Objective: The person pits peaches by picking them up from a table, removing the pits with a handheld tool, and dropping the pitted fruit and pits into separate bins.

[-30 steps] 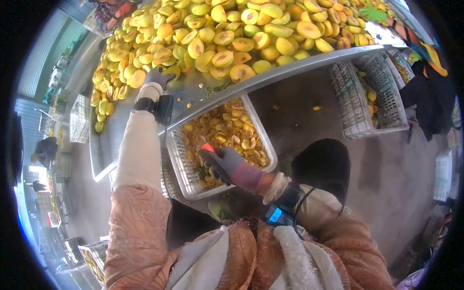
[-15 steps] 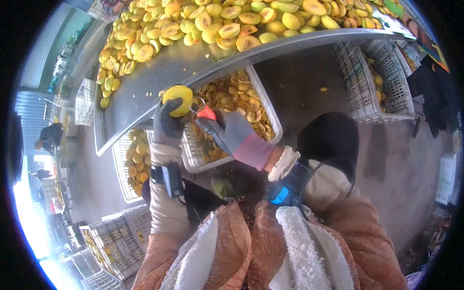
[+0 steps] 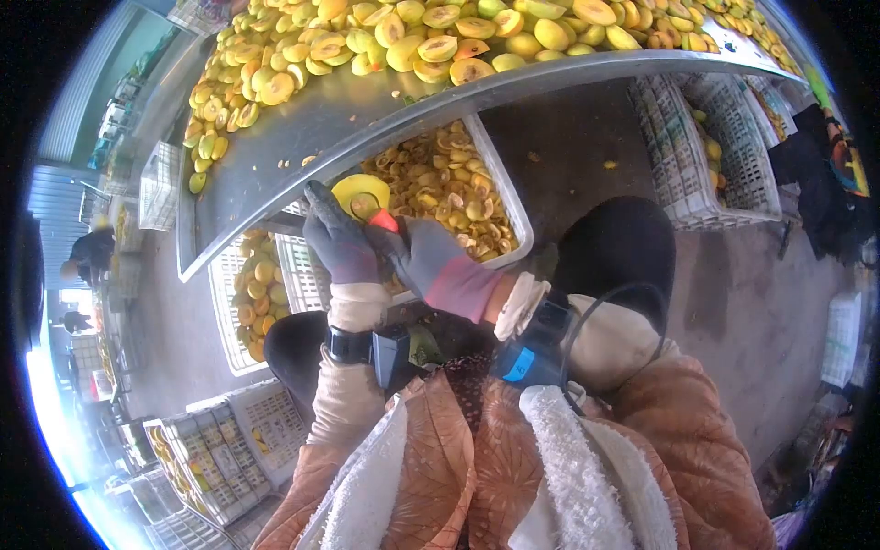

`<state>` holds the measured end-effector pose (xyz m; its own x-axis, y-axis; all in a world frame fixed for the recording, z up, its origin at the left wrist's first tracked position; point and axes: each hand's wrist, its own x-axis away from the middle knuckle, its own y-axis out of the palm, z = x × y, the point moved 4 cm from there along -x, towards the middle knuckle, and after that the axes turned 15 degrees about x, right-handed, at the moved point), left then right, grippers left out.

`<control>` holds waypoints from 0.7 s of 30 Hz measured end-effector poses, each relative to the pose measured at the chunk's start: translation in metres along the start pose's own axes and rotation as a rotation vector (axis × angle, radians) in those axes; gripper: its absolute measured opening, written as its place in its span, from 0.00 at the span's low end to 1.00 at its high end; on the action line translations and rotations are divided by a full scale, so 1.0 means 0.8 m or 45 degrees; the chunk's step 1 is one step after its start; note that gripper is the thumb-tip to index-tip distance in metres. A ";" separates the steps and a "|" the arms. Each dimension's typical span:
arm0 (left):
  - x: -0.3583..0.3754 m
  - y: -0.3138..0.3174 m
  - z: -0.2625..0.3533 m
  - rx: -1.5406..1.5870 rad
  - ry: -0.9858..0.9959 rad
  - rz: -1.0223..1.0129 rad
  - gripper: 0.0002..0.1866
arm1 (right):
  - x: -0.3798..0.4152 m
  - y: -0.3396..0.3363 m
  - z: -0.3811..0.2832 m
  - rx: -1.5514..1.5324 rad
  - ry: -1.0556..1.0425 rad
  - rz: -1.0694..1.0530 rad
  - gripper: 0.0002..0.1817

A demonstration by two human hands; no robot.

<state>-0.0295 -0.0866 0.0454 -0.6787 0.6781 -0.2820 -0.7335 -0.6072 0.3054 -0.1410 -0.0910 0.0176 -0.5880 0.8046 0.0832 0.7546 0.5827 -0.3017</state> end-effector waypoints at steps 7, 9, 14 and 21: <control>0.006 -0.016 -0.016 -0.026 -0.219 -0.104 0.25 | -0.006 -0.004 0.014 -0.120 0.054 -0.200 0.22; 0.005 -0.023 -0.016 -0.077 -0.211 -0.141 0.26 | 0.008 -0.012 -0.010 -0.619 0.391 -0.763 0.25; 0.009 -0.019 -0.001 0.087 -0.425 -0.419 0.23 | 0.019 0.007 -0.002 -1.490 0.562 -1.322 0.26; -0.070 -0.138 -0.002 -0.337 -0.031 -0.013 0.21 | -0.018 -0.021 0.019 -0.667 0.585 -0.403 0.25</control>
<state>0.0892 -0.0584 0.0258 -0.6724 0.6927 -0.2610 -0.7264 -0.6852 0.0531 -0.1496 -0.1138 0.0068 -0.7054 0.4903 0.5118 0.6772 0.6795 0.2823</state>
